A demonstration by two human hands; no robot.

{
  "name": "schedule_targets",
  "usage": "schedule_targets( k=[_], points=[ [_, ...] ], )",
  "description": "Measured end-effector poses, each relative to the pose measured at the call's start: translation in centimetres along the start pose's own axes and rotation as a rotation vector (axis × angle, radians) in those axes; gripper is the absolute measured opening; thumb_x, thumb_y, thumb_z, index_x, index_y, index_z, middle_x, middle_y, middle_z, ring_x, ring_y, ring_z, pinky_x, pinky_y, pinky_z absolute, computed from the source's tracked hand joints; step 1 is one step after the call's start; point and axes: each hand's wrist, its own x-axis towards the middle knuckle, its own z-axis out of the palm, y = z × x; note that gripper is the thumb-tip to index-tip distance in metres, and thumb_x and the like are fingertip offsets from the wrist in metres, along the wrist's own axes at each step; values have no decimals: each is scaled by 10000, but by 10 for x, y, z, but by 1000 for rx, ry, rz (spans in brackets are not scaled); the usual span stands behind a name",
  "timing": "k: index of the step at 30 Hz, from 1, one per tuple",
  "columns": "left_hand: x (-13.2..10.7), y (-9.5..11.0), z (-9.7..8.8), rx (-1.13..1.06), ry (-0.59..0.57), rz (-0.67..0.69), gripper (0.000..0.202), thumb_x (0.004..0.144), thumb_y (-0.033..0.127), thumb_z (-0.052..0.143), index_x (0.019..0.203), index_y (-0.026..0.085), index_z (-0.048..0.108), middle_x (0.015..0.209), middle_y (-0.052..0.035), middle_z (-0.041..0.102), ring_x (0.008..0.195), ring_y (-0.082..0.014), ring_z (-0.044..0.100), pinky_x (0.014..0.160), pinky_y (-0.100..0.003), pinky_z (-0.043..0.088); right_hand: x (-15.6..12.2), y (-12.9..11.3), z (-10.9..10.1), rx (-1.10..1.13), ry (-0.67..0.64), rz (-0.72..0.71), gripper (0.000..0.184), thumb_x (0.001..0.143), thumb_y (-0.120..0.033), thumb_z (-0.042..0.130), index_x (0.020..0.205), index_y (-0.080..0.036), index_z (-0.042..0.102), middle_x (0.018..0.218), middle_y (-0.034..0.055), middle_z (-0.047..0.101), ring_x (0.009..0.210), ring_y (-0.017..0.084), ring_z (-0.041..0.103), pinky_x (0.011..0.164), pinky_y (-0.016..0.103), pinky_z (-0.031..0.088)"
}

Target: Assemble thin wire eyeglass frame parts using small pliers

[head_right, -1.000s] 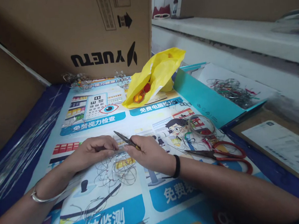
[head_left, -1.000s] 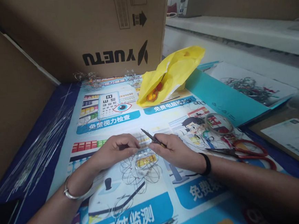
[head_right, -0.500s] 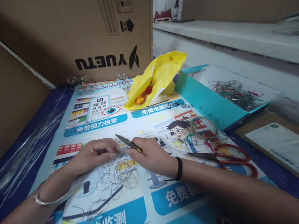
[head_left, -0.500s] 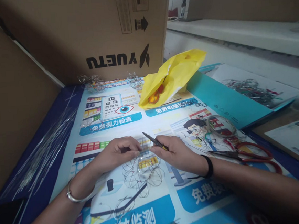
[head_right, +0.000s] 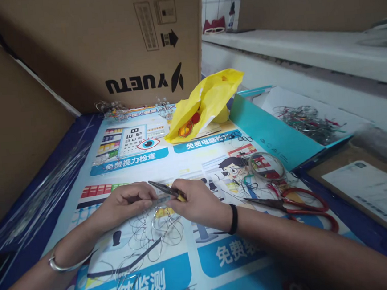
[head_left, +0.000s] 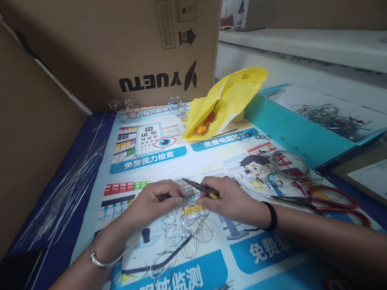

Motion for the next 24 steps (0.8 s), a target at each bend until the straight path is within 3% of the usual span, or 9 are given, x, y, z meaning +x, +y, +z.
schedule_targets(
  k=[4,24],
  points=[
    [-2,-1,1,19,-4,7,114,804,230,597,747,136,629,850,-48,634,726,-116,564,647,-228,440,-1,-1,0,20,7,3,54,715,-211,573,703,-178,532,600,-51,505,551,85,443,497,195,288],
    [-3,-4,5,-38,-16,-10,134,807,260,595,769,138,633,854,-52,645,737,-123,573,666,-245,456,2,0,2,45,8,-6,69,724,-213,555,707,-185,495,623,-47,511,571,92,447,517,203,301]
  ],
)
